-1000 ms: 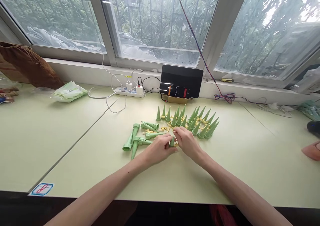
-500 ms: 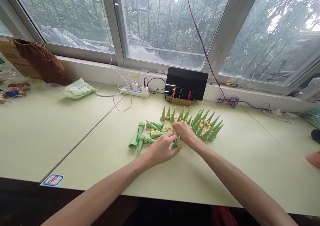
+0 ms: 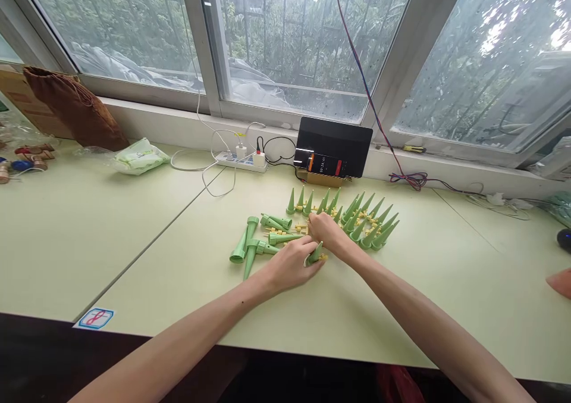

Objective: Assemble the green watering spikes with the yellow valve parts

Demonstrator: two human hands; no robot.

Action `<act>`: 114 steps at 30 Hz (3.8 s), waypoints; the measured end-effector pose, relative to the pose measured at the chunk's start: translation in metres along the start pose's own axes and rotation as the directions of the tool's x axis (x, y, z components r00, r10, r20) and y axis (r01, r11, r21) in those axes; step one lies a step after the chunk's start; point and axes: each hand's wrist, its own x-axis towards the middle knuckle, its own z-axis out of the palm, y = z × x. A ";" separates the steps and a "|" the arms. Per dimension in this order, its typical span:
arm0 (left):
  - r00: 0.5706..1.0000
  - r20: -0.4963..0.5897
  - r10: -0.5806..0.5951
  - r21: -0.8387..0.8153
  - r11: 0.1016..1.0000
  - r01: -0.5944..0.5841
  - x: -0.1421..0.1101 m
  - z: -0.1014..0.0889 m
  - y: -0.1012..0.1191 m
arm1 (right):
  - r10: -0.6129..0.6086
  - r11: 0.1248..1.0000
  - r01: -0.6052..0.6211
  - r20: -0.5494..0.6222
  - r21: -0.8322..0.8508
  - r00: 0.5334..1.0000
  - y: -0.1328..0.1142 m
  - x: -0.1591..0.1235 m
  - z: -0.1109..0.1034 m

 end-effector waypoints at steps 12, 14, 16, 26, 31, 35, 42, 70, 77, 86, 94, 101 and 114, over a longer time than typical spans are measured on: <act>0.998 0.010 -0.054 -0.034 0.998 0.055 -0.002 0.002 -0.003 | -0.151 0.947 0.241 -0.371 0.210 0.916 0.022 -0.079 -0.003; 0.998 0.006 -0.070 -0.038 0.997 0.070 -0.002 0.001 -0.003 | -0.193 0.929 0.315 -0.474 0.193 0.859 0.032 -0.086 0.005; 0.996 0.004 -0.091 -0.047 0.995 0.091 -0.003 0.001 -0.002 | -0.220 0.906 0.376 -0.541 0.196 0.812 0.039 -0.091 0.011; 0.984 -0.064 -0.168 -0.239 0.960 0.149 0.001 -0.006 -0.004 | 0.090 0.733 0.323 -0.556 0.598 0.826 0.025 -0.100 0.004; 0.971 -0.128 -0.199 -0.259 0.952 0.161 0.002 -0.005 -0.006 | 0.112 0.703 0.259 -0.463 0.662 0.879 0.022 -0.100 0.008; 0.966 -0.152 -0.207 -0.271 0.949 0.161 0.002 -0.004 -0.007 | 0.114 0.697 0.242 -0.438 0.675 0.892 0.023 -0.100 0.008; 0.968 -0.191 -0.161 -0.265 0.958 0.107 0.003 0.000 -0.010 | 0.105 0.696 0.233 -0.417 0.680 0.903 0.025 -0.099 0.007; 0.978 -0.155 -0.143 -0.199 0.974 0.111 0.002 -0.002 -0.007 | 0.040 0.656 0.309 -0.440 0.689 0.897 0.024 -0.100 0.004; 0.988 -0.092 -0.125 -0.207 0.973 0.104 0.002 -0.002 -0.006 | 0.002 0.642 0.314 -0.412 0.699 0.911 0.026 -0.099 0.007; 0.991 -0.078 -0.105 -0.191 0.978 0.088 0.000 -0.001 -0.006 | -0.038 0.646 0.324 -0.395 0.691 0.918 0.026 -0.097 0.009; 0.993 -0.083 -0.083 -0.176 0.982 0.067 0.001 -0.001 -0.007 | -0.046 0.703 0.308 -0.392 0.641 0.919 0.026 -0.095 0.010; 0.993 -0.088 -0.072 -0.169 0.984 0.057 0.001 0.001 -0.008 | -0.040 0.711 0.280 -0.360 0.645 0.932 0.027 -0.094 0.012; 0.994 -0.098 -0.048 -0.134 0.990 0.035 0.001 0.000 -0.008 | -0.070 0.726 0.292 -0.355 0.622 0.932 0.026 -0.096 0.011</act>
